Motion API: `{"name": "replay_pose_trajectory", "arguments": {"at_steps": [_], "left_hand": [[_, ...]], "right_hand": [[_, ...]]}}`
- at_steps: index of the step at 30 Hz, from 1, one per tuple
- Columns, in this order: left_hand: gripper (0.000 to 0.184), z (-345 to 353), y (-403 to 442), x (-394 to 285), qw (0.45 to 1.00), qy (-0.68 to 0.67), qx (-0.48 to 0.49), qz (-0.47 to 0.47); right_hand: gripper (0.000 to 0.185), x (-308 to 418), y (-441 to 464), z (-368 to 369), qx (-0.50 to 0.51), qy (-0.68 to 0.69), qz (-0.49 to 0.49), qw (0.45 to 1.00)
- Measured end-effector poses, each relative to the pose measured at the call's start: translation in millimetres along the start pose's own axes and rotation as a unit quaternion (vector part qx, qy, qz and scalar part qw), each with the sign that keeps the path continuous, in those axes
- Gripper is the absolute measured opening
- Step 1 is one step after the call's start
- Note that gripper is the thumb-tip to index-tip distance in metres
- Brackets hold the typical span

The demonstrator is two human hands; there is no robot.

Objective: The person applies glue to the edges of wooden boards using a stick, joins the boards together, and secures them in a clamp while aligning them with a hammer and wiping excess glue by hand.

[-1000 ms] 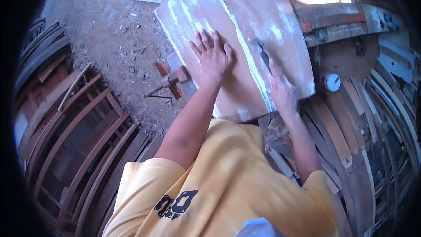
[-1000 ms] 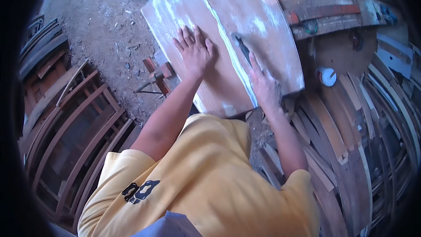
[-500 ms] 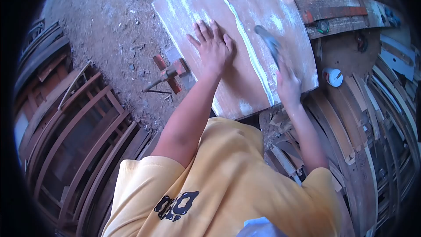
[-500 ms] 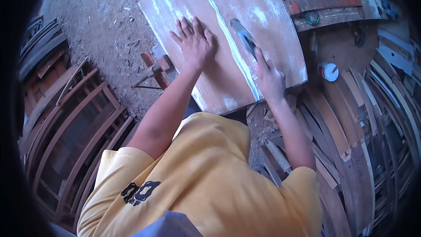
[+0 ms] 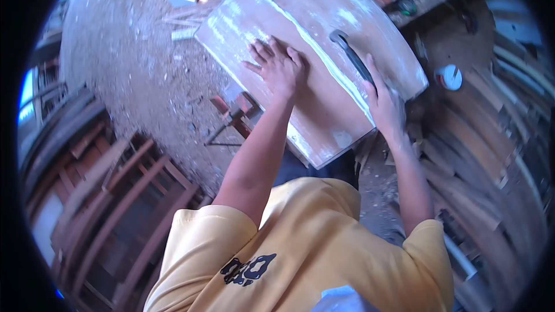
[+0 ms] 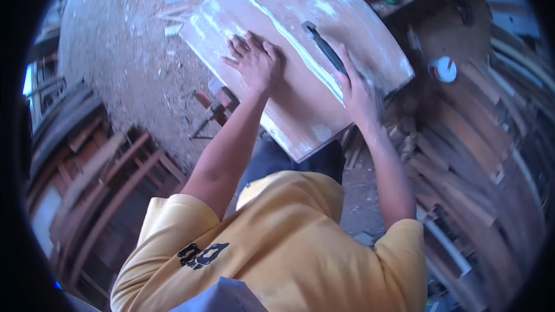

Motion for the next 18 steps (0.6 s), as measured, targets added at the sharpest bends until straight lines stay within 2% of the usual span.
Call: {"name": "replay_pose_trajectory", "arguments": {"at_steps": [1,2,4,5,7,8,10,12,13,14,16,17,18], "left_hand": [[0.070,1,-2,0,0.999,0.027,-0.023,0.010],[0.070,2,0,-2,0.999,0.022,-0.027,0.043],[0.069,14,1,5,0.999,0.043,-0.007,0.021],[0.070,24,3,10,0.998,0.042,-0.033,0.035],[0.075,22,3,7,0.998,0.043,0.011,0.038],[0.074,17,2,4,0.997,0.063,0.024,0.031],[0.077,40,9,13,0.999,0.030,-0.022,0.030],[0.080,19,1,3,0.997,0.043,0.046,0.039],[0.081,14,-3,0,0.998,0.039,0.049,0.018],[0.081,39,17,16,0.998,0.065,-0.009,0.010],[0.077,32,17,11,0.997,0.070,0.038,0.001],[0.077,32,21,11,0.995,0.101,0.011,0.023],[0.076,38,27,17,0.998,0.066,-0.002,0.021]], "right_hand": [[0.056,0,-29,-3,-0.088,0.039,-0.006,0.995],[0.056,0,-60,3,-0.113,0.040,0.016,0.993],[0.050,-4,-144,11,-0.264,0.096,0.048,0.958],[0.049,-8,-189,21,-0.321,0.110,0.067,0.938],[0.041,-41,-280,73,-0.341,0.140,0.238,0.899],[0.041,-45,-314,89,-0.356,0.144,0.257,0.887],[0.036,-61,-376,135,-0.293,0.130,0.400,0.859],[0.039,-76,-417,179,-0.307,0.144,0.466,0.817],[0.042,-89,-433,203,-0.314,0.140,0.482,0.806],[0.043,-105,-449,235,-0.297,0.141,0.508,0.796],[0.047,-138,-472,295,-0.266,0.176,0.545,0.775],[0.048,-156,-486,335,-0.246,0.192,0.562,0.766],[0.046,-177,-504,386,-0.242,0.190,0.571,0.761]]}}
Point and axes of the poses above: each hand's wrist, its own y-axis towards the middle knuckle, its own z-axis out of the palm, x = y × z, the point moved 6 cm from there along y, towards the middle knuckle, and after that the axes turned 3 degrees about y, right-handed, at the moved point
